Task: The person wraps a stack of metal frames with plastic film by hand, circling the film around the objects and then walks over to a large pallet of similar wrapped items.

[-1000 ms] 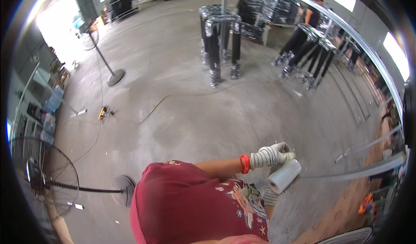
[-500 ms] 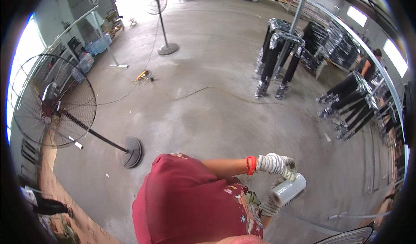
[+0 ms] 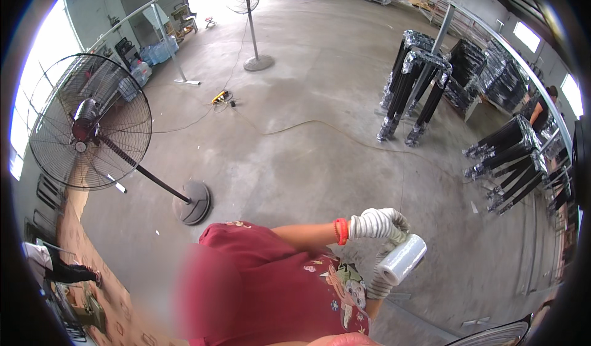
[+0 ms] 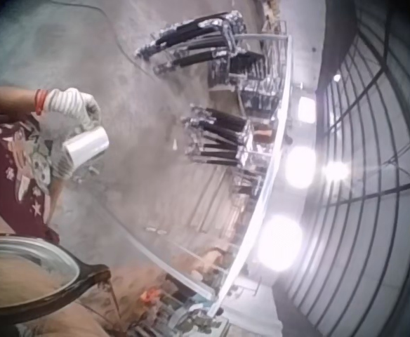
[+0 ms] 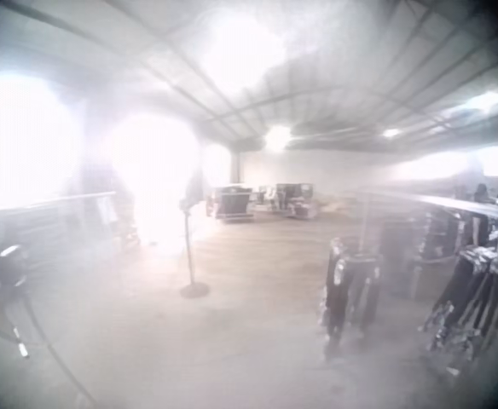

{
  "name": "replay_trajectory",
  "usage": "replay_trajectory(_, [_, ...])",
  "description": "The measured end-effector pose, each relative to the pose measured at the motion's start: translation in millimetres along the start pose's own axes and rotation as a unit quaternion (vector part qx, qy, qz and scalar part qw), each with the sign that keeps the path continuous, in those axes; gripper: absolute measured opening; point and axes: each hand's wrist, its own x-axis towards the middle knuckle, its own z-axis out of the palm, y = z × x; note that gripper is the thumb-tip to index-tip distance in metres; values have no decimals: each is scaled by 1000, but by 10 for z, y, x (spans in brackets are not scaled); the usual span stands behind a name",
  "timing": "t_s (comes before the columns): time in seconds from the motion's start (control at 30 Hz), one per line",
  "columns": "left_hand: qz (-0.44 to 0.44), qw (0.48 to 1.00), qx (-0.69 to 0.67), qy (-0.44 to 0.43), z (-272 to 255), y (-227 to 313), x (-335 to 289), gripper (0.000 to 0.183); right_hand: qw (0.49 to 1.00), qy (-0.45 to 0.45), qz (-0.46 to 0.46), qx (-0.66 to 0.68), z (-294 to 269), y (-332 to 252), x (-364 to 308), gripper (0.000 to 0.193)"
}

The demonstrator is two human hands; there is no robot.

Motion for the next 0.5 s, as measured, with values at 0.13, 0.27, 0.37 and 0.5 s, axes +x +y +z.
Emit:
replay_trajectory(0.13, [0,998,-69,-3,17,-18,-10,29,1000,2,-2,5,3,14,-25,75])
replay_trajectory(0.27, [-10,979,-197,-44,107,-82,133,22,1000,2,-26,10,34,14,-24,76])
replay_trajectory(0.37, [-37,975,-215,-33,243,235,33,24,998,7,-62,22,103,-50,-49,76])
replay_trajectory(0.5, [21,980,-180,-82,174,26,228,23,994,-1,-95,48,216,-28,-23,76])
